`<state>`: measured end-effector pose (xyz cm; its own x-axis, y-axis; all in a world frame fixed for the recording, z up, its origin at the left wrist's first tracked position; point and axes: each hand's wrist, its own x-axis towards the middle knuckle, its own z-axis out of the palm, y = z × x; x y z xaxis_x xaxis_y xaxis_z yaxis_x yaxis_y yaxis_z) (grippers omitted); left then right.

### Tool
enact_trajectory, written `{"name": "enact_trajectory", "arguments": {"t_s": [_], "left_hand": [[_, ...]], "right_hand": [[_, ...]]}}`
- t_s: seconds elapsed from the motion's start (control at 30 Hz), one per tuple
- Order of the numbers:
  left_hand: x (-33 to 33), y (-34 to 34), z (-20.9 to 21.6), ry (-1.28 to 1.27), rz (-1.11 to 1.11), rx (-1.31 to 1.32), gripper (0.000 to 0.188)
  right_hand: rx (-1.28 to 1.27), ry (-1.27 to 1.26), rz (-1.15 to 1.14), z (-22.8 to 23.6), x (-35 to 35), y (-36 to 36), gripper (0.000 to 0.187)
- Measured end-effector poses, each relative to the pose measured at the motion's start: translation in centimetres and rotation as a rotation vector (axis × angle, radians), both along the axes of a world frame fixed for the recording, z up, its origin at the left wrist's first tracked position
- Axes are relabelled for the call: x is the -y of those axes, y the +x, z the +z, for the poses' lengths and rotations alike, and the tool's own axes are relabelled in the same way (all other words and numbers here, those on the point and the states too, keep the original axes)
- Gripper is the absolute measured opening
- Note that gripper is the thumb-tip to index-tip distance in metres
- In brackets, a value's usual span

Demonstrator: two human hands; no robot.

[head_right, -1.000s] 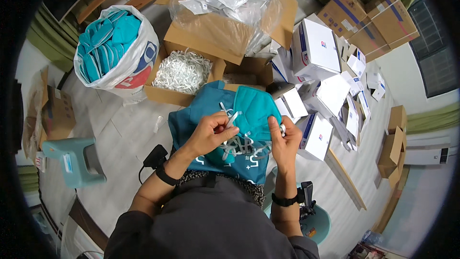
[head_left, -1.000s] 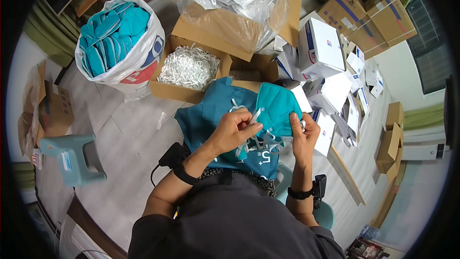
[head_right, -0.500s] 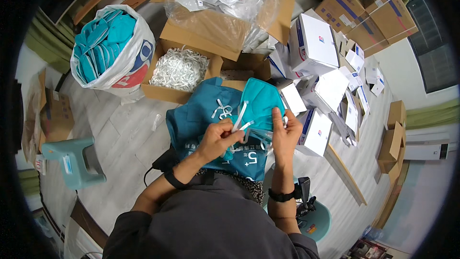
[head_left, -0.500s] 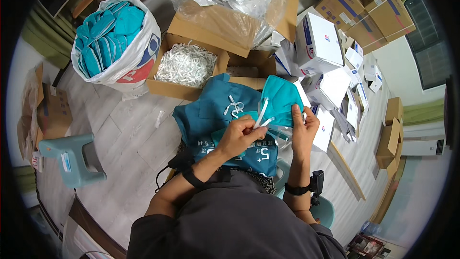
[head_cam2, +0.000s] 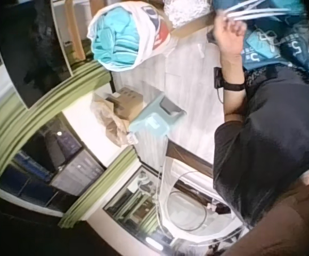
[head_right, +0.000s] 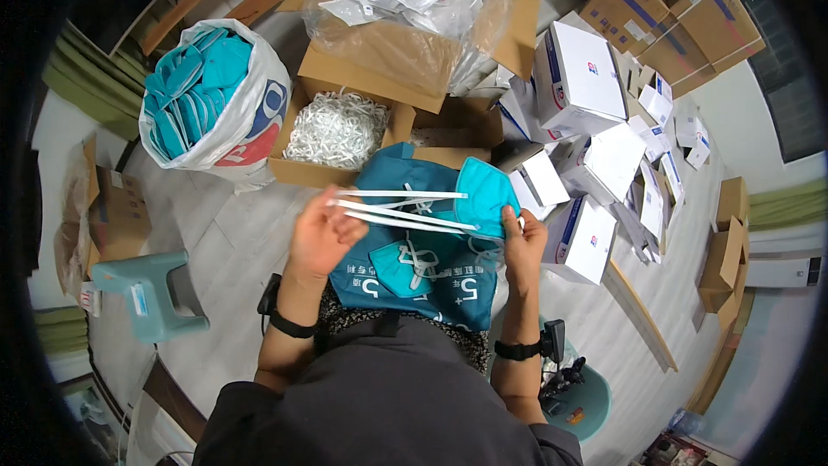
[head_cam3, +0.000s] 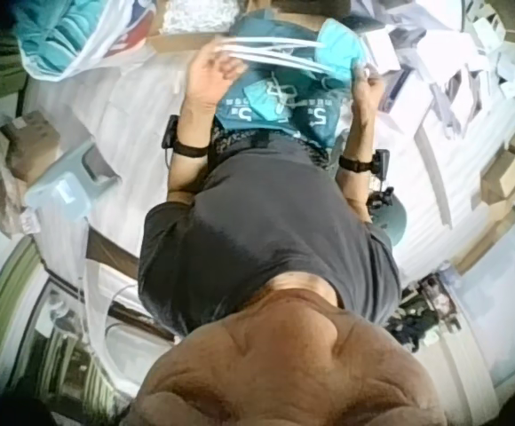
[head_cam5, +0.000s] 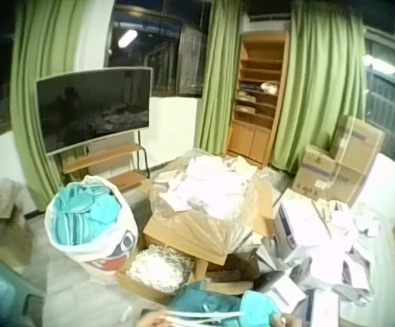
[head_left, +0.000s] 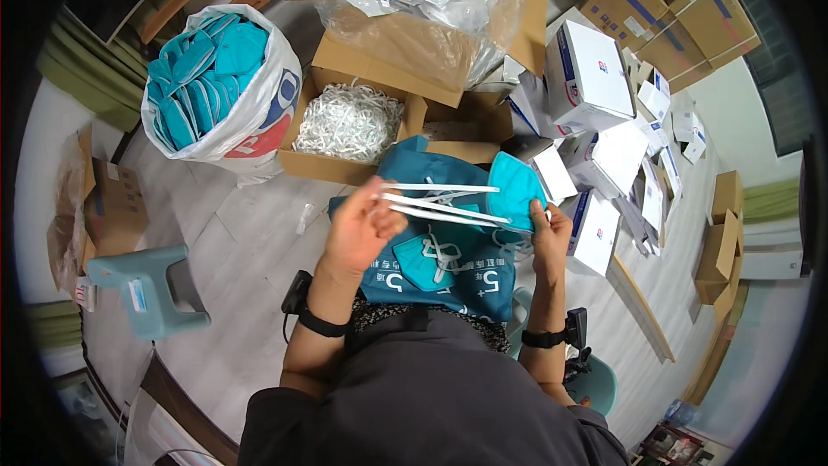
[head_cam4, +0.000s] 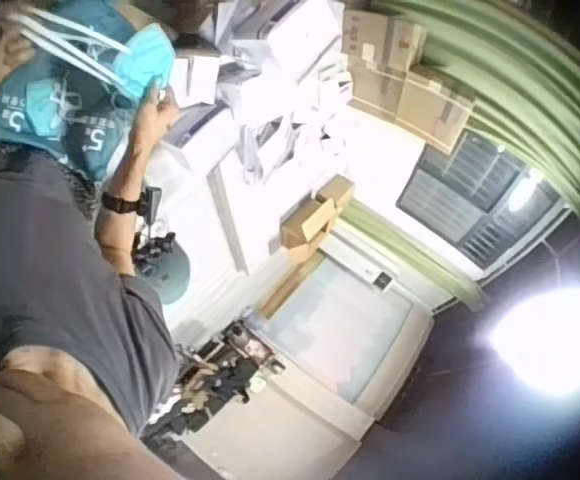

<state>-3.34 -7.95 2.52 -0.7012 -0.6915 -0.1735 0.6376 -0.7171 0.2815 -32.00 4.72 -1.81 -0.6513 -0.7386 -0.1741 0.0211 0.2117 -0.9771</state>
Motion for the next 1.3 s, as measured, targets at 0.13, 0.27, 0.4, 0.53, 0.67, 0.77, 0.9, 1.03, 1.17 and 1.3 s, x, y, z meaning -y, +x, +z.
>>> {"name": "enact_trajectory", "arguments": {"t_s": [0.13,0.27,0.4,0.53,0.67,0.77,0.9,1.03,1.17,1.3], "left_hand": [[-1.6,-1.7,-1.5,-0.163,-0.249,0.501,0.030],[-2.6,-2.9,-1.5,-0.231,-0.383,0.601,0.032],[-2.9,-3.4,-0.1,-0.267,-0.425,0.632,0.028],[-3.5,-3.2,-1.0,-0.533,-0.455,0.664,0.025],[-4.6,-3.4,-0.8,-0.660,-0.404,0.792,0.027],[-4.8,-3.3,-0.5,-0.630,-0.467,0.637,0.029],[-4.9,-3.5,0.7,-0.488,-0.456,0.496,0.031],[-4.8,-1.7,0.1,-0.338,-0.491,0.481,0.033],[-5.4,-0.1,-1.5,-0.321,-0.533,0.385,0.031],[-5.0,-1.4,-2.2,-0.249,-0.548,0.273,0.025]], "right_hand": [[-1.040,0.254,0.002,0.6,1.0,2.4,0.026],[-0.495,-0.155,0.353,3.8,2.0,6.6,0.040],[-0.007,-0.139,0.602,5.2,2.6,8.9,0.038],[-0.120,0.014,0.716,5.3,2.2,8.2,0.032],[-0.426,0.154,0.830,6.5,1.5,8.1,0.021],[0.172,0.012,0.606,4.9,-0.1,8.5,0.019],[1.201,-0.183,0.247,4.8,-0.7,7.6,0.019],[1.334,-0.423,0.041,4.8,-1.1,2.2,0.016],[0.968,-0.538,0.079,6.3,-1.9,0.0,0.015],[0.172,-0.246,0.356,6.7,-2.3,4.1,0.012]]}}
